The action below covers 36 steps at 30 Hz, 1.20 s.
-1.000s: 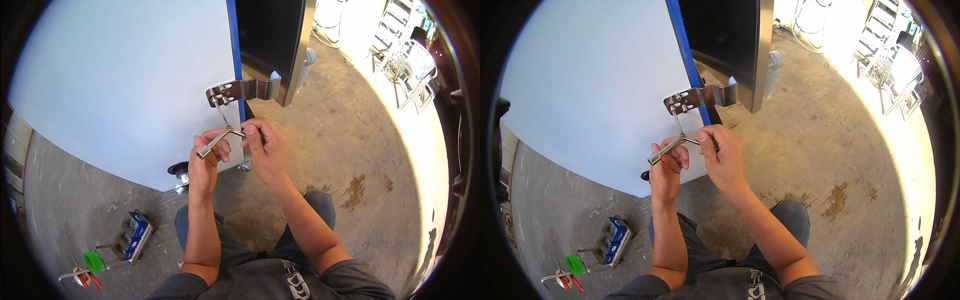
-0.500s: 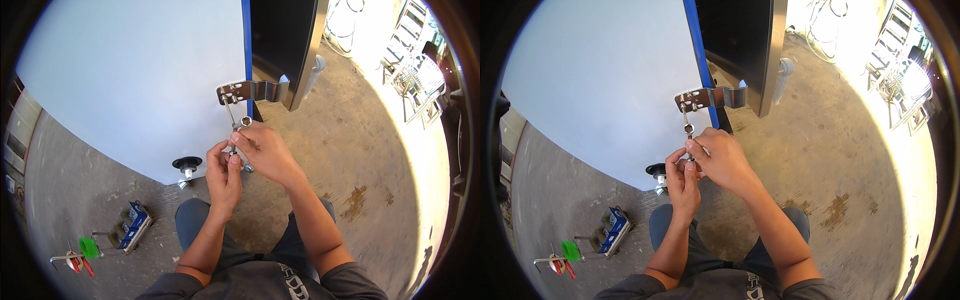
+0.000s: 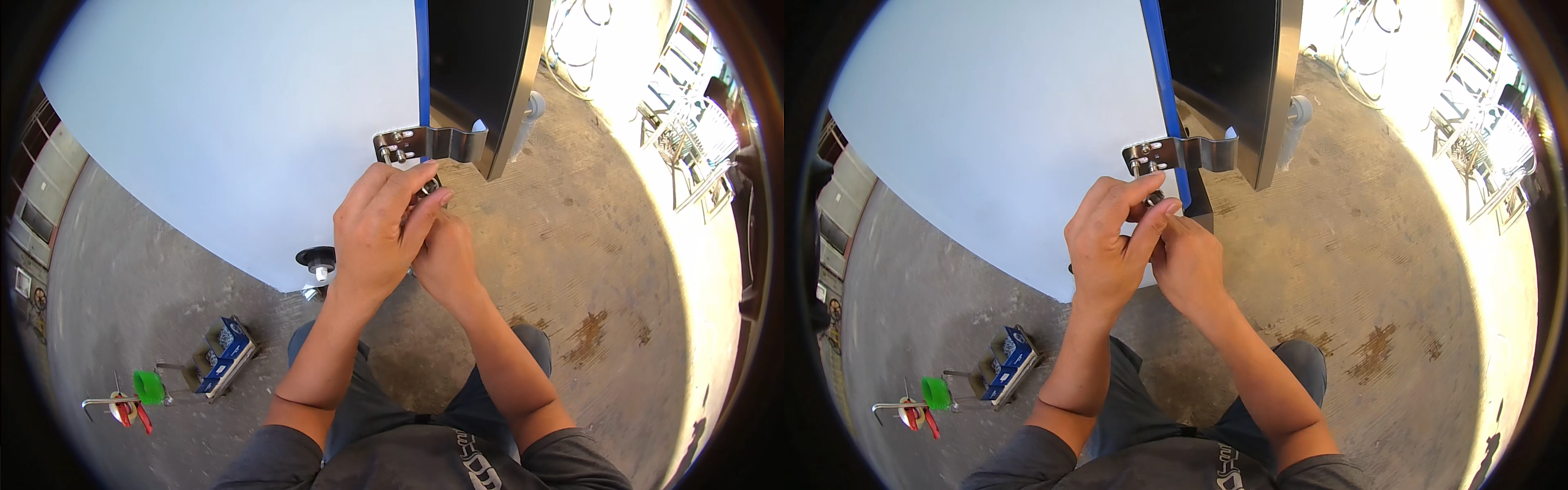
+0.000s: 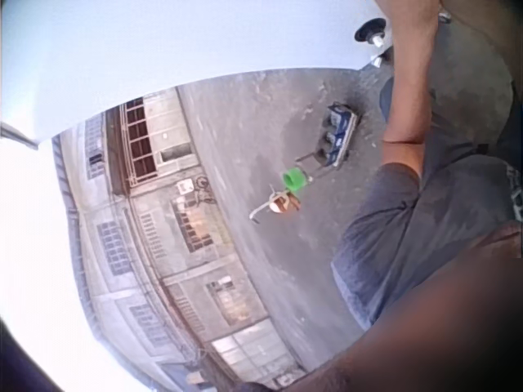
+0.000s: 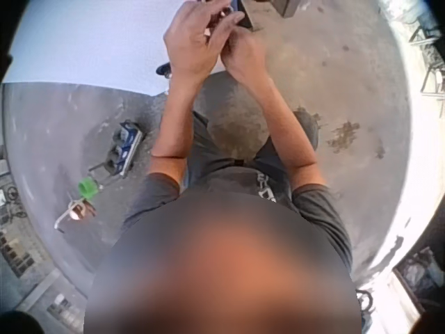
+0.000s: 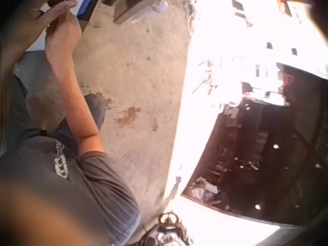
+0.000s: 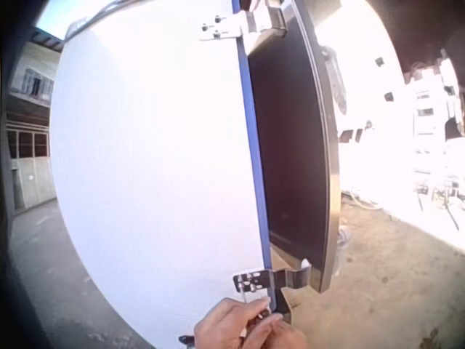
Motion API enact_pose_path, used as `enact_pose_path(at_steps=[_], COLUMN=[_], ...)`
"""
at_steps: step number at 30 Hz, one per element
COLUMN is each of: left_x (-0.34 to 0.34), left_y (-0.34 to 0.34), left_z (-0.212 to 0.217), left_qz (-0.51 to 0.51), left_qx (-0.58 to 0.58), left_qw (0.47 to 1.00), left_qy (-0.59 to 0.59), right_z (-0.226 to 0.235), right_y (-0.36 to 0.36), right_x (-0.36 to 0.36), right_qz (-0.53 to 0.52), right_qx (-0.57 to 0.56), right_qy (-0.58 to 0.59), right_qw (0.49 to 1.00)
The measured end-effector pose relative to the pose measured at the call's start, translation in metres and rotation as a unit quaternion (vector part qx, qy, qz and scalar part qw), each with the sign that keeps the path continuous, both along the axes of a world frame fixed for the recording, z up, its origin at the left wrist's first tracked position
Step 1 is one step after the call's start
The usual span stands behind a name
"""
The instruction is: The person kneels and attaches a metal hinge to the side of a white appliance using a T-handle hex key. They align the hinge, insert screws, and tighten them in sequence.
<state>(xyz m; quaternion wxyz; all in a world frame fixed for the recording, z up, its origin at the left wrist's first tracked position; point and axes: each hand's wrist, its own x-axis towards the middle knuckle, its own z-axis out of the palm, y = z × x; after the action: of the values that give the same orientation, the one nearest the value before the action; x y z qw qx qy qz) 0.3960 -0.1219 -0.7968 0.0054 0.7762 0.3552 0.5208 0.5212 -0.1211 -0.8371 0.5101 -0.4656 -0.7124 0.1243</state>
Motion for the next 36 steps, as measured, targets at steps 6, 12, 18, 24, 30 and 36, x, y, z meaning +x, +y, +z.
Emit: enact_pose_path(at_steps=[6,12,18,24,30,36], left_x=[0.011,0.010,0.010,0.027,0.007,0.003], left_y=[-0.016,-0.033,-0.014,0.007,-0.031,-0.033], left_z=[-0.052,-0.077,-0.021,-0.009,-0.057,-0.048], left_qz=[0.067,-0.066,0.042,-0.008,0.107,0.053], left_qx=[-0.030,-0.235,-0.105,0.039,-0.206,-0.189], left_qw=[0.952,0.843,0.954,0.998,0.939,0.916], left_qy=[-0.298,-0.480,-0.278,-0.044,-0.255,-0.351], right_z=[0.018,0.032,0.011,-0.005,0.019,0.018], right_y=[0.014,0.002,-0.004,-0.002,0.007,0.002], right_x=[0.015,0.010,0.017,0.011,0.015,0.016], right_qz=[0.135,-0.094,-0.017,0.073,0.094,-0.065], right_qx=[-0.232,0.067,0.114,-0.044,-0.176,0.035], right_qy=[0.113,0.145,0.043,0.160,0.199,0.219], right_qw=[0.957,0.983,0.992,0.983,0.959,0.973])
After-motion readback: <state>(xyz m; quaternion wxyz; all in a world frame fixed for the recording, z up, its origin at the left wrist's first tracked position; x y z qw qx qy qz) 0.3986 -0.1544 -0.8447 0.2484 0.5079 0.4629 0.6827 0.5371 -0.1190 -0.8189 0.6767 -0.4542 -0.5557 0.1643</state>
